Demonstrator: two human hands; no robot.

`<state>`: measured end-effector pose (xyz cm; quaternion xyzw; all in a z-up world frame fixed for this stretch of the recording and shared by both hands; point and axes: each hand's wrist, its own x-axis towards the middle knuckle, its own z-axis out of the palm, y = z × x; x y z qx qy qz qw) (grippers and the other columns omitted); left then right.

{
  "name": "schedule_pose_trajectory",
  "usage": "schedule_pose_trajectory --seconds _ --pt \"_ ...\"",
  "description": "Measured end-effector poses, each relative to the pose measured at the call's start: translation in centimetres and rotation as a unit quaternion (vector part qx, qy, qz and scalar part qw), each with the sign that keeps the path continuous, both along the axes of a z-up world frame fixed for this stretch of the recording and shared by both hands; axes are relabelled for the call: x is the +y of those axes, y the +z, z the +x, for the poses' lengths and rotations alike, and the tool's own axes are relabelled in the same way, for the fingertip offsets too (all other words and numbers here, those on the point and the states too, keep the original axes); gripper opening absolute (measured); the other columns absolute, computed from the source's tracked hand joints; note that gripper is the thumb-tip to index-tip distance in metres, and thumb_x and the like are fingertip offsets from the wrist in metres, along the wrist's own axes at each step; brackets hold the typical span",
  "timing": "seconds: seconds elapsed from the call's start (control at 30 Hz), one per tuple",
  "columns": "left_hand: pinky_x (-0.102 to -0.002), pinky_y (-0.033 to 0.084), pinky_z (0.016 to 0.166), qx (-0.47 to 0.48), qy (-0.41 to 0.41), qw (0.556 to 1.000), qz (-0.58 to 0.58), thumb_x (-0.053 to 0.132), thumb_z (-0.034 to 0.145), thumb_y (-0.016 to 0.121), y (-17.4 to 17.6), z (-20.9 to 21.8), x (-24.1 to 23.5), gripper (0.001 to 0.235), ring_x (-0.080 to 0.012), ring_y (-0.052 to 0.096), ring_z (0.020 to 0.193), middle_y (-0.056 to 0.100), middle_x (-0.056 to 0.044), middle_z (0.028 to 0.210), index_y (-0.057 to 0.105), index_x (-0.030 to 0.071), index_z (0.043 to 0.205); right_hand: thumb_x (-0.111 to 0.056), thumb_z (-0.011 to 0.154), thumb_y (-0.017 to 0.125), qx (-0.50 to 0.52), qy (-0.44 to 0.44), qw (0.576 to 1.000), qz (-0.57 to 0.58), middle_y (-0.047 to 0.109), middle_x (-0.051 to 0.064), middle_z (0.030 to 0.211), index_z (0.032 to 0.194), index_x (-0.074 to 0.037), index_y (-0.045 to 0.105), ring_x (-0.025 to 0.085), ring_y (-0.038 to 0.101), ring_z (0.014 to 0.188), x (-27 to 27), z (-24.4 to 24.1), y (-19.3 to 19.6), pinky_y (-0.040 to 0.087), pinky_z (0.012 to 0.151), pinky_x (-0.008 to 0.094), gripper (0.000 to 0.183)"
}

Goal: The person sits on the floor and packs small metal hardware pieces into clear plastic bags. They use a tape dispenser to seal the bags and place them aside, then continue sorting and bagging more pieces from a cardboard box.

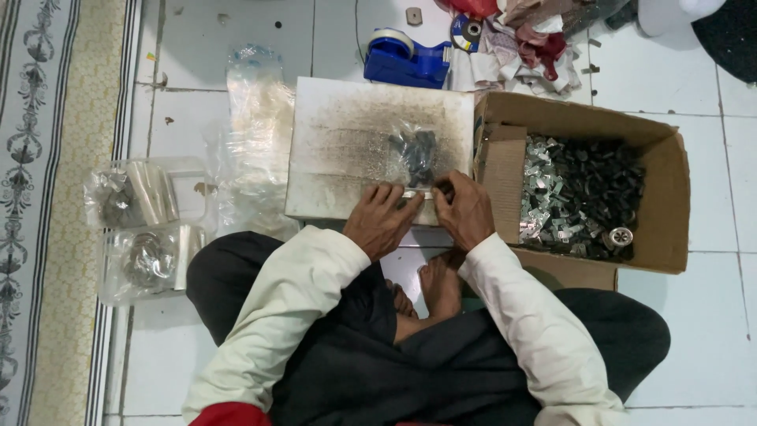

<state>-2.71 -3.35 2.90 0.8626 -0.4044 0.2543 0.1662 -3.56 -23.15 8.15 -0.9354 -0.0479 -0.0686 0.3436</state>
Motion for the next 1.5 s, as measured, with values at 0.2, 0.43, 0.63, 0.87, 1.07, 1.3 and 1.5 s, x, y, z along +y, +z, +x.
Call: schedule_pose_trajectory --seconds 0.2,0.43,0.63,0.87,1.07,1.3,1.5 --pt "-0.044 0.042 0.085 0.009 0.022 0.999 0.034 0.03 0.098 0.065 0.6 -0.3 -0.3 0.046 -0.0327 0.057 0.093 0.056 -0.014 0.102 0.059 0.014 0.141 -0.004 0.094 0.074 0.018 0.002 0.999 0.035 0.072 0.023 0.078 0.098 0.003 0.075 0.039 0.073 0.075 -4.8 5.2 -2.6 0.055 0.056 0.043 0.009" --pt "-0.045 0.044 0.081 0.061 0.031 0.996 0.052 0.026 0.096 0.066 1.3 -0.3 -0.8 0.041 -0.0301 0.059 0.086 0.057 -0.011 0.097 0.063 0.012 0.135 -0.025 0.104 0.077 -0.069 -0.053 0.993 -0.074 0.073 0.009 0.071 0.09 -0.01 0.078 0.033 0.073 0.067 -8.0 16.8 -1.1 0.054 0.056 0.04 0.02" --pt "-0.046 0.045 0.074 0.085 0.036 0.995 0.049 0.021 0.093 0.067 1.5 -0.1 -1.0 0.039 -0.0301 0.058 0.08 0.055 -0.011 0.093 0.064 0.011 0.13 -0.016 0.101 0.07 -0.017 -0.023 0.997 -0.075 0.072 0.009 0.105 0.117 -0.023 0.076 0.033 0.071 0.092 -7.5 24.5 -3.4 0.058 0.081 0.048 0.018" --pt "-0.043 0.045 0.075 0.098 0.04 0.994 0.025 0.017 0.094 0.062 2.5 0.4 -0.7 0.033 -0.0292 0.057 0.078 0.053 -0.011 0.09 0.065 0.008 0.126 -0.02 0.106 0.062 0.018 0.035 0.979 -0.199 0.064 0.018 0.116 0.123 -0.022 0.075 0.05 0.065 0.109 -7.7 29.5 -6.2 0.054 0.092 0.062 0.022" --pt "-0.043 0.044 0.074 0.098 0.042 0.993 0.049 0.014 0.093 0.061 2.1 0.6 -0.4 0.041 -0.0288 0.055 0.082 0.056 -0.011 0.096 0.062 0.008 0.134 -0.019 0.106 0.064 0.093 0.03 0.976 -0.196 0.063 0.021 0.116 0.119 -0.013 0.075 0.046 0.064 0.108 -5.9 30.6 -3.8 0.052 0.088 0.059 0.019" --pt "-0.041 0.042 0.071 0.103 0.045 0.991 0.068 0.011 0.092 0.061 2.2 0.6 -0.4 0.045 -0.0276 0.053 0.082 0.058 -0.01 0.098 0.058 0.007 0.136 -0.03 0.103 0.07 0.095 0.05 0.98 -0.167 0.053 0.021 0.125 0.112 -0.005 0.073 0.041 0.054 0.114 -7.2 31.5 -5.1 0.045 0.094 0.054 0.027" --pt "-0.044 0.042 0.073 0.109 0.041 0.992 0.056 0.014 0.097 0.06 1.9 0.4 -0.6 0.04 -0.0299 0.053 0.084 0.06 -0.013 0.101 0.06 0.008 0.136 -0.02 0.099 0.073 0.163 0.053 0.983 -0.064 0.075 0.018 0.105 0.109 0.002 0.072 0.031 0.071 0.092 -3.3 28.9 3.2 0.058 0.08 0.043 0.025"
